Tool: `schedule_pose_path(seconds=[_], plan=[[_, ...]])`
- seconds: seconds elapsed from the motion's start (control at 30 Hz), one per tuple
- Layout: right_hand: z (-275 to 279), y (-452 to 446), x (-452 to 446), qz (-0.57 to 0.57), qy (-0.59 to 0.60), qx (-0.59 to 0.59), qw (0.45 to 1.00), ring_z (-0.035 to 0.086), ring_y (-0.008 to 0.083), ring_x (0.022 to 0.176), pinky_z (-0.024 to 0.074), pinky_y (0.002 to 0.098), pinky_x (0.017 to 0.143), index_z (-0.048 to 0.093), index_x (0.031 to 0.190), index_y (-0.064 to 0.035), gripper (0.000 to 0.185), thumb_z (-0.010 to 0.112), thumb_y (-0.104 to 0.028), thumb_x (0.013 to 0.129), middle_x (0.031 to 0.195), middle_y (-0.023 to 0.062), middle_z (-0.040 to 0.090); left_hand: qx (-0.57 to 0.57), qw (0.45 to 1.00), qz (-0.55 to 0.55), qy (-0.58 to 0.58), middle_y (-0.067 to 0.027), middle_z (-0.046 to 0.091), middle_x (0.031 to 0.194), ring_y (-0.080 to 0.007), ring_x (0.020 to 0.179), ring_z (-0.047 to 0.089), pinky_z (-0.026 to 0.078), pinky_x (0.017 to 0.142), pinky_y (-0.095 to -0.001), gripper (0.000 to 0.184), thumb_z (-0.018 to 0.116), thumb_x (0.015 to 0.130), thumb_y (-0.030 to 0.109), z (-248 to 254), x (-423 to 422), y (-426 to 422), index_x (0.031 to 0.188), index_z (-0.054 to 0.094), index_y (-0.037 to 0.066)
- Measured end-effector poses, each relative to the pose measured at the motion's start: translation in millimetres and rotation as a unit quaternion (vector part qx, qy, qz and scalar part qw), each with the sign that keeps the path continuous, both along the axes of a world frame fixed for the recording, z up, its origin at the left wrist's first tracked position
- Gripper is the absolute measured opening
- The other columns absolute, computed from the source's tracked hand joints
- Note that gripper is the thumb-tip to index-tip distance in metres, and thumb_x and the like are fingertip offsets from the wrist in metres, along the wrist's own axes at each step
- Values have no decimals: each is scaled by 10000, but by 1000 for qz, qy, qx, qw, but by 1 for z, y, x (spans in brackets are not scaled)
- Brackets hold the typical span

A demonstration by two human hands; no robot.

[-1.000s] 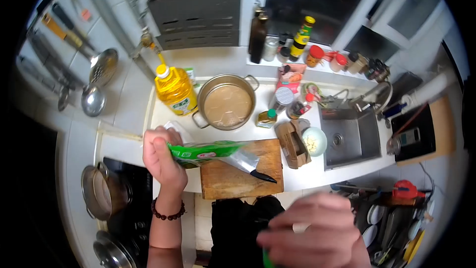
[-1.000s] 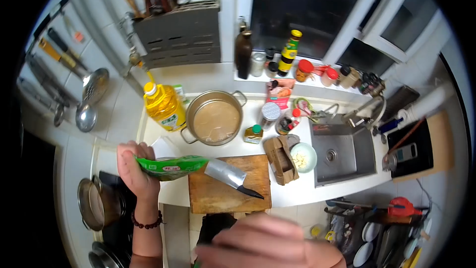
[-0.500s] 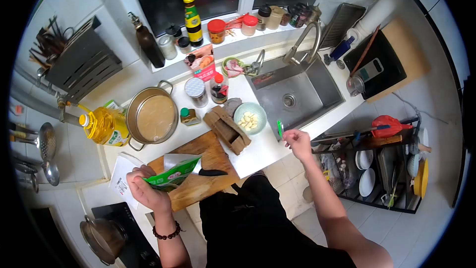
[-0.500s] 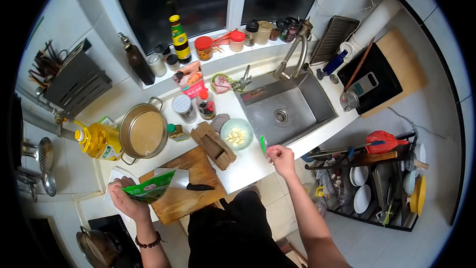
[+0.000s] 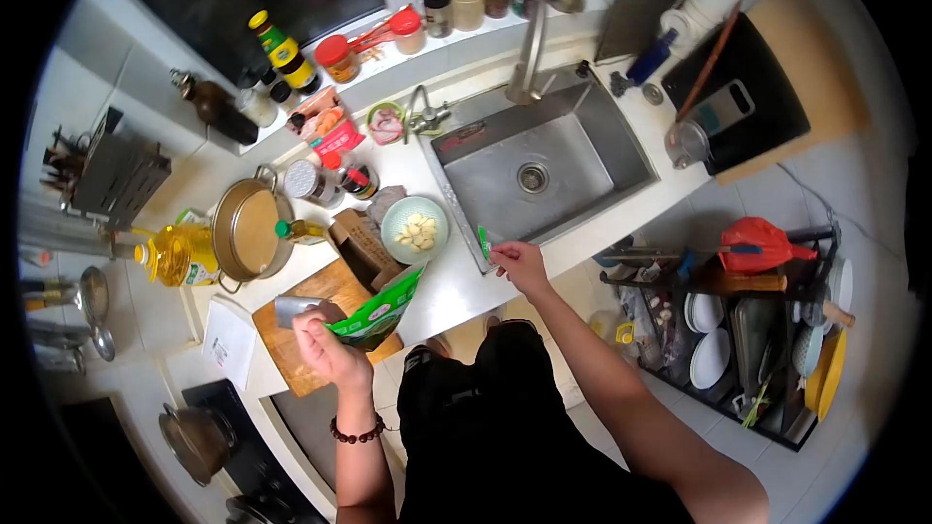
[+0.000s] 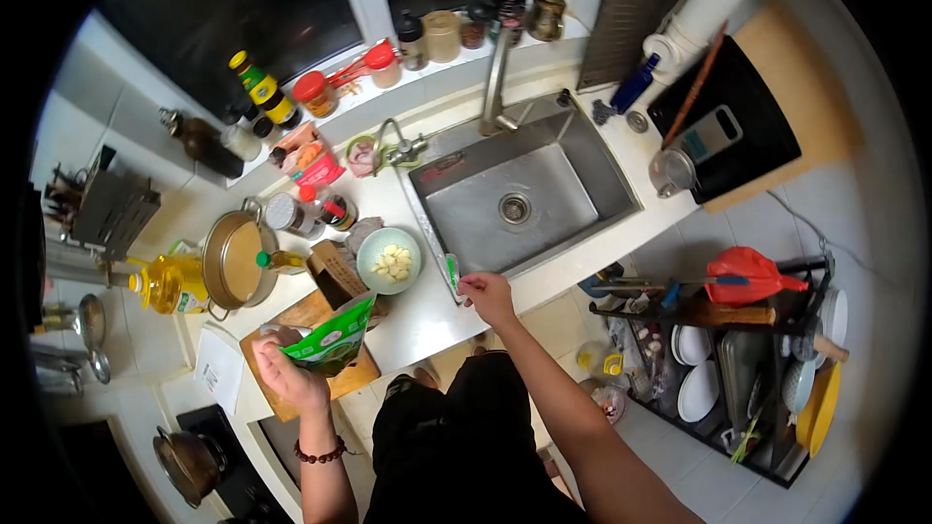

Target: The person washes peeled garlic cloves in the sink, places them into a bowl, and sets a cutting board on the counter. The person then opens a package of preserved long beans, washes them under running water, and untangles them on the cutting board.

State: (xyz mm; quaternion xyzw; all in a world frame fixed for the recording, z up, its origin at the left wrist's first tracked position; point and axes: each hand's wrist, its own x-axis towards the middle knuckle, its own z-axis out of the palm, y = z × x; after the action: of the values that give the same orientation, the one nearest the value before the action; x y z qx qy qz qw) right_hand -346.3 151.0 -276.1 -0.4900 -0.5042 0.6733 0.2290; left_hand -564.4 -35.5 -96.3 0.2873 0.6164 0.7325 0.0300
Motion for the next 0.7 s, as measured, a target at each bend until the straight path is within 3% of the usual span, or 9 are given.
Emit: schedule_pose_path(seconds=[0.17, 0.33, 0.53, 0.63, 0.7], plan=[[19, -11, 80, -107, 17, 13, 994, 653, 124, 659, 524, 259, 574, 722, 955, 31, 102, 708, -58, 906, 831, 96, 732, -41, 987, -132, 78, -43, 432, 732, -138, 675, 418, 343, 631, -293, 347, 448, 1089, 303, 0, 34, 36, 847, 426, 54], [25, -88, 212, -314, -62, -11, 947, 647, 124, 650, 518, 263, 574, 722, 962, 21, 95, 717, -46, 894, 832, 82, 732, -48, 948, -306, 72, -57, 475, 742, -137, 686, 424, 366, 667, -289, 361, 431, 1093, 326, -24, 81, 66, 864, 436, 47], [-12, -225, 347, -510, -133, -95, 845, 624, 88, 601, 425, 235, 493, 737, 988, -48, 107, 699, -77, 892, 830, 24, 733, -33, 895, -444, 30, -36, 429, 728, -138, 675, 405, 336, 641, -284, 363, 440, 1089, 316, -36, 187, 85, 836, 406, 59], [-47, -278, 413, -589, -120, -136, 787, 625, 108, 571, 406, 249, 452, 740, 979, -42, 128, 663, -35, 878, 825, 46, 737, -33, 857, -515, -12, -33, 419, 722, -132, 673, 394, 324, 634, -281, 363, 441, 1089, 316, -42, 246, 78, 833, 395, 63], [-67, -306, 449, -636, -125, -172, 742, 639, 129, 554, 417, 264, 432, 751, 949, -27, 159, 625, -1, 856, 805, 74, 738, -22, 838, -545, 23, -9, 408, 754, -107, 678, 383, 318, 625, -263, 344, 438, 1096, 324, -42, 292, 70, 858, 405, 77]])
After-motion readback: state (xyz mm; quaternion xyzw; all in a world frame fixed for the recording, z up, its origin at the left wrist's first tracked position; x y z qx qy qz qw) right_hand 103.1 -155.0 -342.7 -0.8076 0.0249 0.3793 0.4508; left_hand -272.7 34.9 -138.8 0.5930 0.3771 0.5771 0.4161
